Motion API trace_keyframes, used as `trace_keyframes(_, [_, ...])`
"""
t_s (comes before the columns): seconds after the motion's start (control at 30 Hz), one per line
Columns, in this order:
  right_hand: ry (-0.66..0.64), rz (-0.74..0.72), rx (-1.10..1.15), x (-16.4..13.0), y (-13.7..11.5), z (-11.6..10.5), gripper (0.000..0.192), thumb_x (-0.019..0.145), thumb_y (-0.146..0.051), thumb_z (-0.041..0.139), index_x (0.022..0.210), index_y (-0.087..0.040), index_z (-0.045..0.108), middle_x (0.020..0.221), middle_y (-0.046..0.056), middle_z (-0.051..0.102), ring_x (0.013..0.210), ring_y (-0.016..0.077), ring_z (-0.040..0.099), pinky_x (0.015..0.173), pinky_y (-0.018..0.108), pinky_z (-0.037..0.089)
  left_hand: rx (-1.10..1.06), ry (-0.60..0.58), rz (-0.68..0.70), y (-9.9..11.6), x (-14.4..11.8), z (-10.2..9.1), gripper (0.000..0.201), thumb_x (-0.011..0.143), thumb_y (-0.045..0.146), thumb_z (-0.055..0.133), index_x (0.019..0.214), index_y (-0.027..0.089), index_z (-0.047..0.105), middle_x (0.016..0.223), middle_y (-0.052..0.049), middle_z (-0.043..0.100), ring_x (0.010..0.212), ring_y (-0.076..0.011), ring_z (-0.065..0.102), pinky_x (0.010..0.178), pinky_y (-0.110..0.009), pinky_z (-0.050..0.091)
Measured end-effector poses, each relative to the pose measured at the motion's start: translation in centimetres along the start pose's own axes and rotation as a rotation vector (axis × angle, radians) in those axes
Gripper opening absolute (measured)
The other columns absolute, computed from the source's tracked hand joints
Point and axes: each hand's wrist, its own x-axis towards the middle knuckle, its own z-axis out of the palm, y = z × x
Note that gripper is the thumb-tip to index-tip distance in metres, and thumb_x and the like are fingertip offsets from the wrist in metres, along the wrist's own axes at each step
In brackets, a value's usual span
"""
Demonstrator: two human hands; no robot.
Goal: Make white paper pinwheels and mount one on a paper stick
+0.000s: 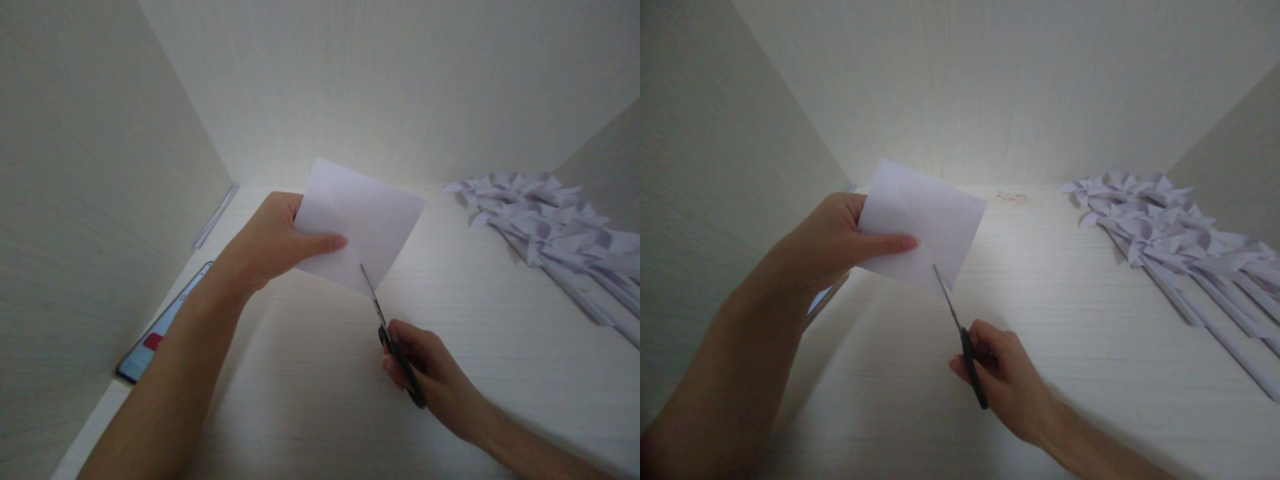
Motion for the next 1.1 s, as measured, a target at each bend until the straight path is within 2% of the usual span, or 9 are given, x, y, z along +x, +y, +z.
trace_keyframes(0.67, [-0.003,-0.013,0.023,0.07,-0.09,-0.07,0.03,0.075,-0.042,0.048,0.061,-0.019,0.034,0.054,-0.006,0.032,0.048,0.0066,0.028,0.042,0.02,0.023,0.056,-0.039,-0.007,-0.1,-0.23,0.31,0.023,0.053,0.029,0.064,0.068,0.013,0.063,0.067,-0.003,0.063,0.059,-0.0161,0.057,0.047,-0.023,0.045])
trace_keyframes(0.9, [0.006,-0.009,-0.012,0.14,-0.19,-0.03,0.033,0.073,-0.043,0.049,0.058,-0.019,0.032,0.052,-0.006,0.029,0.047,0.0064,0.026,0.04,0.02,0.021,0.004,0.026,-0.035,-0.05,-0.24,0.57,0.018,0.05,0.022,0.066,0.064,0.012,0.062,0.058,-0.003,0.059,0.055,-0.0164,0.056,0.045,-0.023,0.044])
trace_keyframes(1.1, [0.0,0.002,-0.006,0.07,-0.03,0.02,0.033,0.074,-0.043,0.049,0.058,-0.019,0.031,0.051,-0.007,0.028,0.046,0.0062,0.025,0.04,0.02,0.021,-0.026,0.033,-0.049,-0.11,-0.22,0.68,0.016,0.049,0.019,0.066,0.062,0.012,0.061,0.056,-0.002,0.057,0.053,-0.0154,0.055,0.043,-0.022,0.041])
